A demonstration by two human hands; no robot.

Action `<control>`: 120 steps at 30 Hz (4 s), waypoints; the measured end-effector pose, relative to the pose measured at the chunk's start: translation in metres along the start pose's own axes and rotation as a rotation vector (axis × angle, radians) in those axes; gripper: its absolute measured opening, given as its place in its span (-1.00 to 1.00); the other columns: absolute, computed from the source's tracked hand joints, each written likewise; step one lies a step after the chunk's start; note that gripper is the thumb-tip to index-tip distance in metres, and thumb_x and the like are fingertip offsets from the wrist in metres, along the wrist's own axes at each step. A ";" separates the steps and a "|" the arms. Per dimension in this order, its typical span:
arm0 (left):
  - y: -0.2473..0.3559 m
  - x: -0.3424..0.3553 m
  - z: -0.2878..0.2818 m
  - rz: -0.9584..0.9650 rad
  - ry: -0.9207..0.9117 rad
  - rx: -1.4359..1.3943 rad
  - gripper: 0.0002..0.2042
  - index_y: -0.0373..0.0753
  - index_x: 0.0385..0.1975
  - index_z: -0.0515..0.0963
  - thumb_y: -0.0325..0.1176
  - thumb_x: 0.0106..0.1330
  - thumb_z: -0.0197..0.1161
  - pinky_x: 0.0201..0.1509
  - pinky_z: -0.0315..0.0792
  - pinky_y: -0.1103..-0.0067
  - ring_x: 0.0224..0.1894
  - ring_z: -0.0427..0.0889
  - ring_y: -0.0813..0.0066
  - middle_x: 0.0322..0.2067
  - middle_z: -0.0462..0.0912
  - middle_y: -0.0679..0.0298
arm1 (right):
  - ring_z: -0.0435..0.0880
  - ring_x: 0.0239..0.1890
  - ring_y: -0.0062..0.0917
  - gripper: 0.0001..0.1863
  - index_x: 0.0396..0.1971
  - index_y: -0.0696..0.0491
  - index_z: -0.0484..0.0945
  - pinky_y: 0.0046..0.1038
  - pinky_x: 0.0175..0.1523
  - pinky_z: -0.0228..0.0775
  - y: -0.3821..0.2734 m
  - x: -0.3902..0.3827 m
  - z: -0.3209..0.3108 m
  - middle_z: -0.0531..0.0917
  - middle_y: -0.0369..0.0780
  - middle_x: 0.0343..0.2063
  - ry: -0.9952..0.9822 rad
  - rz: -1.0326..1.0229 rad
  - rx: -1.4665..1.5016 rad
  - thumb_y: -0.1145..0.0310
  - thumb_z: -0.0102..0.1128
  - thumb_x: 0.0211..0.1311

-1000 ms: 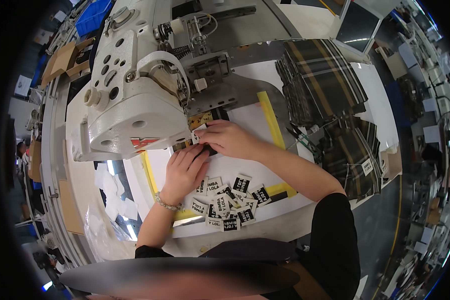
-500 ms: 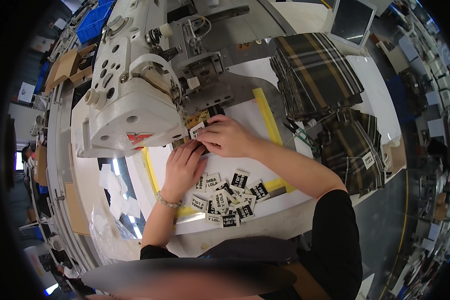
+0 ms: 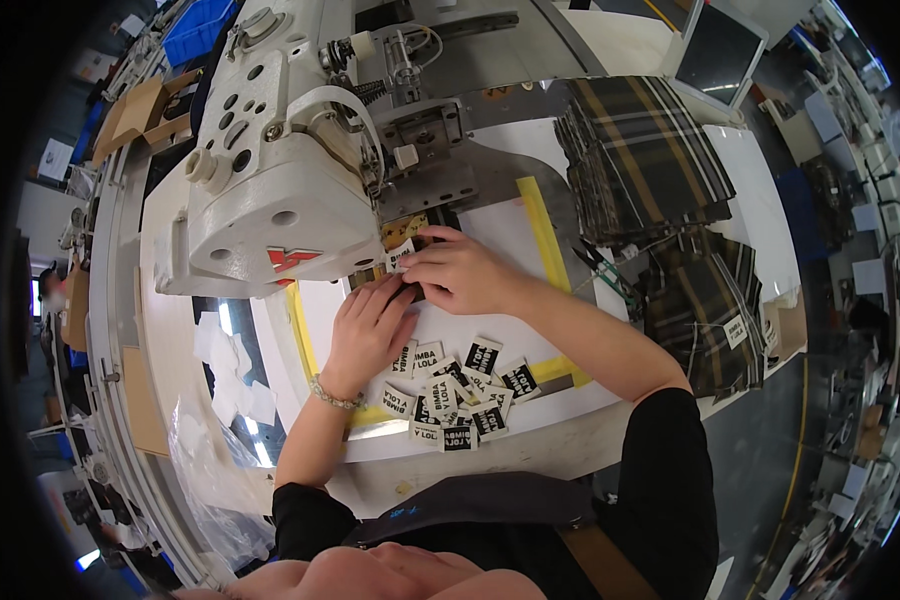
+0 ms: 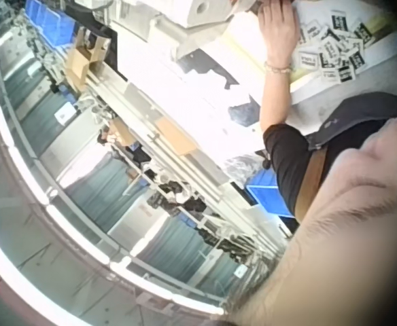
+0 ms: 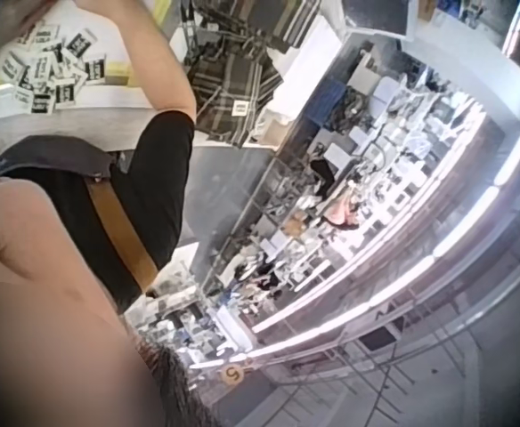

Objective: The recorder is sewing labels onto pieces of plaid fabric using an industrial sewing machine.

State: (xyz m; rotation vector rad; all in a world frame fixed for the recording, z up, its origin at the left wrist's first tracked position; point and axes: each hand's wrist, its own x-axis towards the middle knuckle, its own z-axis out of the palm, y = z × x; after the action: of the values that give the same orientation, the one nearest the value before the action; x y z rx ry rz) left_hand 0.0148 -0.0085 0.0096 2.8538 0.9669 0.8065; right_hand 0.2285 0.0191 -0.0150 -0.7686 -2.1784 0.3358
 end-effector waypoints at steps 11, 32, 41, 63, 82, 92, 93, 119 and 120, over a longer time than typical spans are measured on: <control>0.001 0.000 0.003 -0.012 -0.023 -0.007 -0.68 -0.32 -0.10 0.53 -0.37 0.15 0.28 0.15 0.45 0.34 0.03 0.57 0.17 -0.06 0.56 0.05 | 0.66 -0.10 -0.43 -0.77 -0.32 0.02 0.66 -0.21 0.30 0.34 -0.004 0.001 0.001 0.70 -0.27 -0.16 0.023 -0.001 -0.032 0.53 0.27 -0.07; -0.008 -0.002 -0.004 0.010 -0.115 0.025 -0.54 -0.24 0.05 0.45 -0.27 0.14 0.29 0.21 0.34 0.32 0.12 0.46 0.19 0.10 0.47 0.07 | 0.63 -0.31 -0.58 -0.89 -0.46 -0.07 0.63 -0.30 0.08 0.20 -0.007 0.006 -0.006 0.65 -0.39 -0.49 0.041 0.037 -0.187 0.35 0.36 -0.05; -0.006 -0.008 -0.008 -0.068 -0.167 0.072 -0.50 -0.17 0.14 0.42 -0.21 0.17 0.26 0.24 0.19 0.34 0.22 0.38 0.30 0.14 0.47 0.22 | 0.57 -0.07 -0.55 -0.90 -0.47 -0.08 0.64 -0.28 0.10 0.14 -0.005 0.005 -0.001 0.71 -0.44 -0.35 0.142 0.070 -0.344 0.31 0.35 -0.05; -0.015 -0.016 -0.007 -0.304 -0.230 0.272 -0.19 -0.35 0.20 0.34 0.26 0.15 0.17 0.39 -0.04 0.10 0.29 0.25 0.13 0.18 0.37 0.12 | 0.58 -0.04 -0.53 -0.70 -0.17 -0.05 0.63 -0.29 0.23 0.16 -0.007 0.004 0.000 0.63 -0.34 -0.14 -0.120 0.005 -0.235 0.29 0.32 0.04; -0.019 -0.017 0.002 -0.276 -0.183 0.275 -0.23 -0.38 0.10 0.44 0.26 0.16 0.14 0.43 -0.17 0.08 0.30 0.24 0.09 0.16 0.37 0.08 | 0.59 -0.10 -0.56 -0.82 -0.30 0.00 0.61 -0.31 0.22 0.18 -0.009 0.004 0.001 0.62 -0.35 -0.23 -0.022 -0.046 -0.367 0.32 0.22 0.07; -0.018 -0.016 0.002 -0.278 -0.138 0.236 -0.24 -0.39 0.10 0.44 0.22 0.14 0.19 0.43 -0.20 0.10 0.30 0.21 0.10 0.16 0.37 0.08 | 0.62 -0.10 -0.59 -0.79 -0.26 -0.05 0.65 -0.32 0.22 0.18 -0.009 0.004 0.001 0.65 -0.35 -0.16 -0.062 -0.022 -0.366 0.33 0.24 0.07; -0.017 -0.015 0.001 -0.283 -0.146 0.232 -0.25 -0.39 0.10 0.44 0.22 0.14 0.20 0.43 -0.20 0.10 0.30 0.21 0.10 0.16 0.37 0.08 | 0.60 -0.10 -0.56 -0.81 -0.28 -0.02 0.63 -0.32 0.22 0.18 -0.009 0.004 0.001 0.63 -0.35 -0.20 -0.037 -0.035 -0.357 0.33 0.23 0.06; -0.023 -0.015 0.001 -0.241 -0.174 0.241 -0.20 -0.39 0.14 0.42 0.24 0.12 0.20 0.41 -0.15 0.10 0.28 0.24 0.11 0.17 0.36 0.09 | 0.61 -0.09 -0.60 -0.80 -0.27 -0.05 0.65 -0.30 0.27 0.12 -0.010 0.002 0.000 0.65 -0.38 -0.19 -0.063 -0.009 -0.375 0.34 0.24 0.06; -0.024 -0.015 0.002 -0.230 -0.163 0.247 -0.20 -0.39 0.14 0.42 0.24 0.12 0.20 0.41 -0.14 0.10 0.28 0.24 0.11 0.17 0.36 0.09 | 0.60 -0.11 -0.58 -0.82 -0.29 -0.04 0.64 -0.29 0.26 0.14 -0.010 0.002 0.001 0.63 -0.38 -0.22 -0.035 -0.024 -0.360 0.34 0.22 0.07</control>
State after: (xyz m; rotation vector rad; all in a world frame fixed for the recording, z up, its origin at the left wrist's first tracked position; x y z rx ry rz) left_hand -0.0078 0.0024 -0.0031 2.8677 1.4248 0.4556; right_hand 0.2223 0.0124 -0.0099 -0.9348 -2.3103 -0.0607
